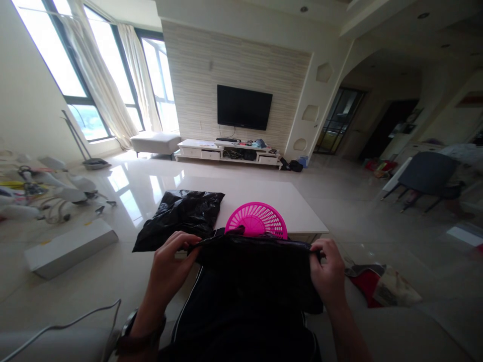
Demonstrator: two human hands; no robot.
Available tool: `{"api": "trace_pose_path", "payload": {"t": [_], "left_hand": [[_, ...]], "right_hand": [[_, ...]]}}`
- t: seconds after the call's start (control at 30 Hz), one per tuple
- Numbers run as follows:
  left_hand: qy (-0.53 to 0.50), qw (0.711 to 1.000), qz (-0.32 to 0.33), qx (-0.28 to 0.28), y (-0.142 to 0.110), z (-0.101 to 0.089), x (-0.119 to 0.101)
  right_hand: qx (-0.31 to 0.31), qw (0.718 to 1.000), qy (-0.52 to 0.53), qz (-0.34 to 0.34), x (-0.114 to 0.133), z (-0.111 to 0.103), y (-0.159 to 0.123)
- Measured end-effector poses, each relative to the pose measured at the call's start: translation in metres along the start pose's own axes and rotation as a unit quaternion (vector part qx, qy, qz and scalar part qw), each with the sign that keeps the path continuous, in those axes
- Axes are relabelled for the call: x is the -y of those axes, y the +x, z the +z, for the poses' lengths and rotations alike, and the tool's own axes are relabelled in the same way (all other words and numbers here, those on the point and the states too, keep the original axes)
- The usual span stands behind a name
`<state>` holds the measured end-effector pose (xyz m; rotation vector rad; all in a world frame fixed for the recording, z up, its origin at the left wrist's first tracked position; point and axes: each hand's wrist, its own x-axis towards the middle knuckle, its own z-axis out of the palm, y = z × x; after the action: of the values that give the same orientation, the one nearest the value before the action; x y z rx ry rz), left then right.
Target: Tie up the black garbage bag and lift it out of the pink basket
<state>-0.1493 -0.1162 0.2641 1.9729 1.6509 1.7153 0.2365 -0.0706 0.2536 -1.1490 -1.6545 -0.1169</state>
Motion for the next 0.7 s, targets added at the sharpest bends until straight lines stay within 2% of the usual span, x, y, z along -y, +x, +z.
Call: {"api": "trace_pose_path", "payload": {"t": [0.13, 0.27, 0.4, 0.57, 0.63, 0.7], "left_hand": [[0.017, 1.0, -0.006, -0.024, 0.001, -0.001, -0.002], [0.029, 0.998, 0.002, -0.048, 0.001, -0.002, -0.006], [0.047, 0.997, -0.009, -0.063, 0.001, 0.0, -0.005], [0.042, 0.998, -0.028, -0.044, 0.0, 0.001, 0.002], [0.034, 0.998, -0.03, -0.036, -0.001, 0.001, 0.003], [0.032, 0.998, -0.035, -0.032, -0.001, 0.001, 0.004]], "right_hand": [[-0.009, 1.0, 0.005, 0.009, 0.002, -0.001, 0.0], [0.034, 0.996, -0.004, 0.079, -0.005, 0.003, -0.001], [0.052, 0.989, -0.007, 0.138, -0.015, 0.003, -0.001], [0.14, 0.979, -0.012, 0.145, -0.018, -0.001, 0.001], [0.123, 0.98, -0.002, 0.16, -0.014, -0.005, 0.002], [0.071, 0.982, 0.006, 0.175, -0.008, -0.009, 0.003]]}}
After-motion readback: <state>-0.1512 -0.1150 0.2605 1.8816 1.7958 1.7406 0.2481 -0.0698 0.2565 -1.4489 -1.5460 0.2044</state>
